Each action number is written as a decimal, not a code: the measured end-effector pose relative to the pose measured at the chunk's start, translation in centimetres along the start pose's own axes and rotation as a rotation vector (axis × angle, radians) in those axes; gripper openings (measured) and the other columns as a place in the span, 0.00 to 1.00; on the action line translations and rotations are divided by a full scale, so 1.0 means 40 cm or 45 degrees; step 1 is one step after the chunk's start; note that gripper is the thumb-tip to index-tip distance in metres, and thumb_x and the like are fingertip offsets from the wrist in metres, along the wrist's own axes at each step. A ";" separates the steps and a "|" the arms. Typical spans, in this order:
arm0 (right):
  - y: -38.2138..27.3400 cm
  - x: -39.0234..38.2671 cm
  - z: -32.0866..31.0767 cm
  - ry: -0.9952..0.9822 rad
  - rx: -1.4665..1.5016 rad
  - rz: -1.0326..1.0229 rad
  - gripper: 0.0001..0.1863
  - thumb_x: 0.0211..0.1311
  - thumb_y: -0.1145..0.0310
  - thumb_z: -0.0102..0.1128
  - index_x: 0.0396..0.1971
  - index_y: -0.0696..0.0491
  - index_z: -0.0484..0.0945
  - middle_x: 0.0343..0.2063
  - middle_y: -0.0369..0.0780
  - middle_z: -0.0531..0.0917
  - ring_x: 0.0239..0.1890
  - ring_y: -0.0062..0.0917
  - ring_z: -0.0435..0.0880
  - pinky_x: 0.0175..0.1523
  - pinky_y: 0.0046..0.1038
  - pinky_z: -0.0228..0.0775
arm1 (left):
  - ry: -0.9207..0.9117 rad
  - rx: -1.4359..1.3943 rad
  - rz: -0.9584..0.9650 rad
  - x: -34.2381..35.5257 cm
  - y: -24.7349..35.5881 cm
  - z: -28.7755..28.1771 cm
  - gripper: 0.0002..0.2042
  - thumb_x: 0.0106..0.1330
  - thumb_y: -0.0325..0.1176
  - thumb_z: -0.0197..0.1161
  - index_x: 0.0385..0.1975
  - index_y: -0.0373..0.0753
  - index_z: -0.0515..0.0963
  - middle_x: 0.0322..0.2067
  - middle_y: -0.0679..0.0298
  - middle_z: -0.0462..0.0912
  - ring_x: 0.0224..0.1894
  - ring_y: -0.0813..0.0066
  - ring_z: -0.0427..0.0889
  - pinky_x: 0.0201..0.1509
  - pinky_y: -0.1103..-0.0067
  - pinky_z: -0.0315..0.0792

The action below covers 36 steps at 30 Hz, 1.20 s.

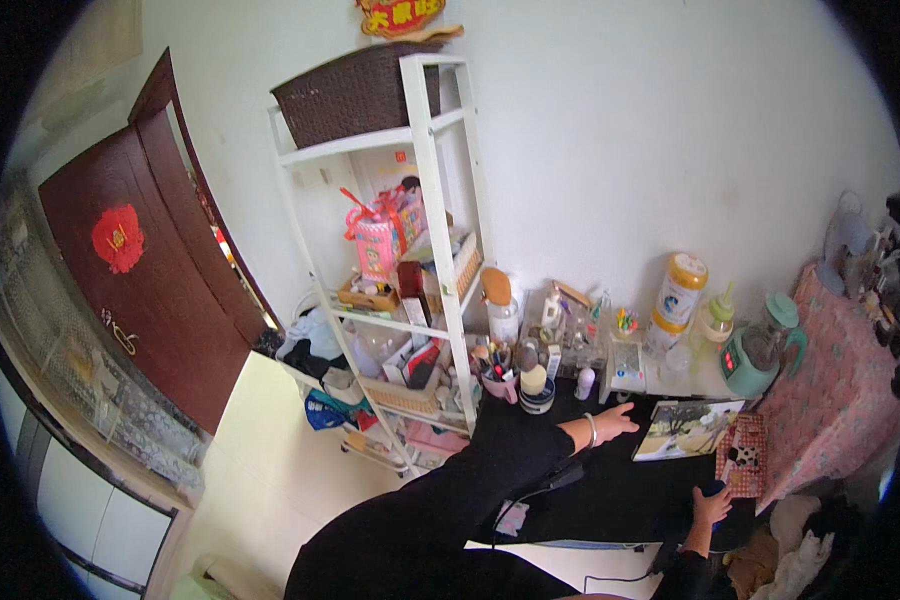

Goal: The person wipes a white shelving unit and its contents with a blue cloth. They remove items such as a basket, a decorative cutout, and a tray, wipe them, and place them back on the shelf. The person also wipes the shelf surfaces and handles various small items.

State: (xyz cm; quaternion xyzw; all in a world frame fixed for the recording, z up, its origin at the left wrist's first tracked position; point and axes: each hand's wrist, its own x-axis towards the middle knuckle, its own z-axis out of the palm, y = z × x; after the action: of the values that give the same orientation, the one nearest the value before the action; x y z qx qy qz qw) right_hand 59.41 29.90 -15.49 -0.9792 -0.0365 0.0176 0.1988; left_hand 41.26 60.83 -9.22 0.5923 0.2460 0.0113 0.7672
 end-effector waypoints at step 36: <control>-1.645 -0.705 -1.193 0.173 0.989 -1.521 0.14 0.58 0.65 0.58 0.38 0.60 0.78 0.29 0.41 0.82 0.33 0.25 0.78 0.42 0.26 0.71 | 1.605 1.617 1.543 -1.408 1.251 -0.934 0.11 0.55 0.36 0.62 0.36 0.39 0.79 0.36 0.56 0.80 0.43 0.60 0.77 0.49 0.71 0.69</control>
State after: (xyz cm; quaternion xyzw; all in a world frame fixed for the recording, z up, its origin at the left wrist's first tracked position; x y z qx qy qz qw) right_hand 29.39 69.61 54.68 -0.6493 -0.5451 -0.1437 0.5104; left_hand -9.12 92.12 50.41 0.7924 0.2235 0.5622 -0.0782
